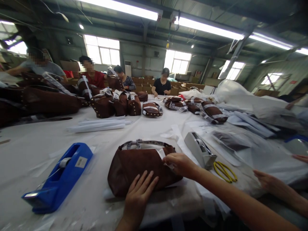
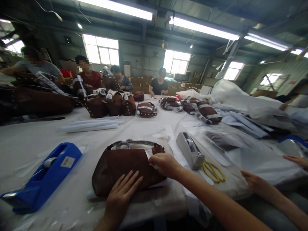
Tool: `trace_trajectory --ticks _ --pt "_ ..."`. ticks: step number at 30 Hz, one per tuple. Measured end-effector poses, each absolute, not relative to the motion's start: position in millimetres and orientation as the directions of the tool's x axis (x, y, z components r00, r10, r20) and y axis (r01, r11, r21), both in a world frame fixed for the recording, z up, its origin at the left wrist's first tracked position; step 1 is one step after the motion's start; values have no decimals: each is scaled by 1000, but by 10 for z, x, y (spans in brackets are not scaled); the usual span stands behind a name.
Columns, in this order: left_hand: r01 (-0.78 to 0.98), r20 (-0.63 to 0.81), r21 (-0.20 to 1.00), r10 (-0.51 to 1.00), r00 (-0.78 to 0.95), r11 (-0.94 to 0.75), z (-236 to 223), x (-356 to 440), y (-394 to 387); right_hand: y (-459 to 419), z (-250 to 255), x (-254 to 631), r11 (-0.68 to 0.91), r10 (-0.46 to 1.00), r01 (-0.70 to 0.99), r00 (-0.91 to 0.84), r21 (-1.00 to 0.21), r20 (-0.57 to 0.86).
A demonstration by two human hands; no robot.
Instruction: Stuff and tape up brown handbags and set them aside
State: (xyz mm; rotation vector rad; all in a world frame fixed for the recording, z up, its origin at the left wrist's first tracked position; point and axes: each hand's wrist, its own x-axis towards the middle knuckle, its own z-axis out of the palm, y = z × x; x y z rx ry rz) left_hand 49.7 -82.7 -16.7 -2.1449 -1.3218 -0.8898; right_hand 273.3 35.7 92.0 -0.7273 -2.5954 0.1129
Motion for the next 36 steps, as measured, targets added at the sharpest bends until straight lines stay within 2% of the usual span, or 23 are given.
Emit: trace_trajectory --ticks 5,9,13,17,19,23,27,36 --pt "898 698 -97 614 369 -429 -152 471 -823 84 640 2816 844 526 447 -583 -296 619" --pt "904 689 -79 633 354 -419 -144 485 -817 -91 617 2877 857 489 441 -528 -268 695" --pt "904 681 -74 640 354 -421 -117 511 -807 -144 577 2925 815 563 459 -485 -353 669" --pt "908 706 -52 628 328 -415 -80 546 -805 22 581 2910 658 743 585 -400 -475 537" --pt "907 712 -50 622 326 -418 -73 556 -805 149 610 2887 647 758 584 -427 -490 493" --pt "909 713 -67 617 333 -412 -100 544 -794 325 663 2852 761 648 486 -572 -430 502" --pt "909 685 -95 636 355 -406 -145 518 -778 249 659 2857 847 532 382 -625 -370 571" --pt "913 689 -53 647 326 -404 -110 548 -768 -144 431 2958 888 452 394 -653 -237 609"
